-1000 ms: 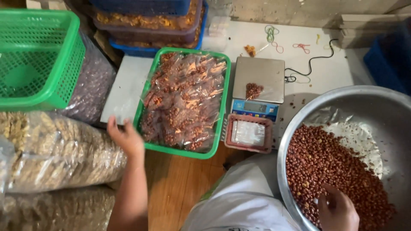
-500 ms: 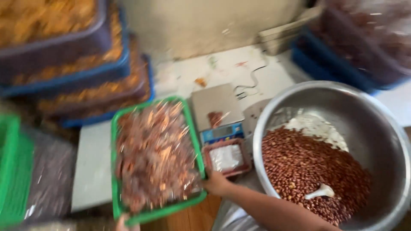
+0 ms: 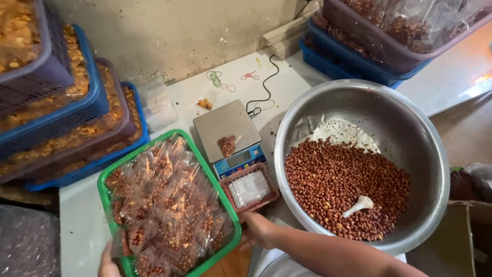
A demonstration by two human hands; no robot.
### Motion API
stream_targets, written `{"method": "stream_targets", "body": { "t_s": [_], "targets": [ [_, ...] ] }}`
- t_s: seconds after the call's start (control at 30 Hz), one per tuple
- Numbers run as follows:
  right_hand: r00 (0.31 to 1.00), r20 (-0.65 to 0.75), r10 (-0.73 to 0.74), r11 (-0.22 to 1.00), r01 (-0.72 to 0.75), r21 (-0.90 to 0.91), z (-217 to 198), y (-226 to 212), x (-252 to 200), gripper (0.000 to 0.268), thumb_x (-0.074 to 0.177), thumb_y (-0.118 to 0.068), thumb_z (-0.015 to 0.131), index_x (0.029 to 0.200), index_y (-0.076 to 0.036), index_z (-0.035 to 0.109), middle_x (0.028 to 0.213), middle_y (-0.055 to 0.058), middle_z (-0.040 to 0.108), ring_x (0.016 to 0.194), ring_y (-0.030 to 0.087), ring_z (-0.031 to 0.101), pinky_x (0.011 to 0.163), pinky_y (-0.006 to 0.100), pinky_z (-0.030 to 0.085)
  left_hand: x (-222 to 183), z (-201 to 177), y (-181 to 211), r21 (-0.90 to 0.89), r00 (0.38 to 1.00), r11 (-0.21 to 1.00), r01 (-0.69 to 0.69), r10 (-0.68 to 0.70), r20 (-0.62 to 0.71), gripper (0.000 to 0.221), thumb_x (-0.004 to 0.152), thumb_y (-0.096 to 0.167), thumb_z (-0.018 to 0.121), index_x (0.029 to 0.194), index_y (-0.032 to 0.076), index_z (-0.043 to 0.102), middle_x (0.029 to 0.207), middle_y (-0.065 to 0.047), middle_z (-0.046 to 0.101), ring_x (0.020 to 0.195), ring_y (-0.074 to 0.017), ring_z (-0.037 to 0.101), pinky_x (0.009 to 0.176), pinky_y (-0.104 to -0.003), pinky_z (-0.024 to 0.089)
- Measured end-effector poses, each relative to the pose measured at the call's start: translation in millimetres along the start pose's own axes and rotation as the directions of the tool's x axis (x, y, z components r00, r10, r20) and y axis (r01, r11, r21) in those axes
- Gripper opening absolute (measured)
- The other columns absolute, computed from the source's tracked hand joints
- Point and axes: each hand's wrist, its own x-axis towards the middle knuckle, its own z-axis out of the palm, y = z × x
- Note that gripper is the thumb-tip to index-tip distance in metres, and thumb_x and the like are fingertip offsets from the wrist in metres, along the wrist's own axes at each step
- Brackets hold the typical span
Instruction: Scooping peanuts from a large bowl into small plastic bags, weighing them on a scale, and placing them in a storage crate.
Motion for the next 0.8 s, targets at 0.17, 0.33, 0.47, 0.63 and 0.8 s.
{"method": "stream_targets", "body": {
  "t_s": [0.17, 0.33, 0.47, 0.63, 0.8],
  "targets": [
    [0.955, 0.242, 0.174, 0.927, -0.075, -0.368, -20.8, 33.7, 14.5, 0.024, 0.096, -0.01, 0.06, 0.116, 0.004, 0.066, 0.098, 0.022, 0.074, 0.086, 0.032, 0.077, 0.071, 0.041, 0.064, 356.9, -85.0, 10.3, 0.274, 0.982, 0.943, -0.189, 0.179, 0.063, 0.031, 0.095, 0.052, 0.065, 0.116, 0.029, 0.067, 0.104, 0.0, 0.067, 0.095, -0.0261, 0.065, 0.082, -0.047, 0.051],
    [0.958, 0.259, 0.124, 0.977, -0.072, -0.201, -13.1, 29.8, 6.4, 0.041, 0.098, -0.025, 0.075, 0.128, 0.001, 0.065, 0.11, 0.021, 0.073, 0.088, 0.034, 0.076, 0.069, 0.042, 0.065, 361.8, -101.8, -8.4, 0.323, 0.854, 0.79, -0.52, 0.478, 0.207, 0.019, 0.094, 0.028, 0.068, 0.107, 0.016, 0.062, 0.083, -0.004, 0.055, 0.078, -0.0189, 0.054, 0.068, -0.034, 0.043],
    [0.999, 0.053, 0.007, 0.998, -0.011, 0.067, -2.7, 14.6, -8.9, 0.034, 0.094, -0.018, 0.075, 0.119, 0.0, 0.063, 0.094, 0.024, 0.074, 0.077, 0.033, 0.076, 0.069, 0.041, 0.065, 377.3, -152.7, -54.5, 0.619, 0.812, 0.58, -0.53, 0.558, 0.171, 0.038, 0.098, 0.032, 0.059, 0.075, 0.003, 0.067, 0.071, -0.017, 0.058, 0.074, -0.03, 0.056, 0.066, -0.045, 0.04],
    [0.996, 0.066, 0.061, 0.998, -0.06, -0.028, -0.6, 28.1, -6.5, 0.028, 0.088, -0.014, 0.08, 0.105, 0.003, 0.066, 0.082, 0.024, 0.07, 0.07, 0.032, 0.073, 0.067, 0.039, 0.063, 354.5, -182.3, -105.4, -0.029, 0.906, 0.923, -0.384, 0.382, 0.182, 0.056, 0.091, 0.04, 0.055, 0.048, 0.006, 0.044, 0.038, -0.012, 0.031, 0.026, -0.0309, 0.03, 0.023, -0.044, 0.023],
    [0.995, 0.006, 0.095, 0.963, -0.09, -0.254, 4.6, 40.7, -6.3, 0.048, 0.088, -0.032, 0.078, 0.126, -0.006, 0.065, 0.103, 0.02, 0.066, 0.092, 0.032, 0.071, 0.077, 0.042, 0.061, 332.6, -178.4, -78.2, -0.17, 0.918, 0.913, -0.372, 0.388, 0.078, 0.033, 0.086, 0.016, 0.062, 0.116, 0.028, 0.068, 0.096, 0.001, 0.071, 0.083, -0.0166, 0.068, 0.066, -0.029, 0.053]
  ]
}}
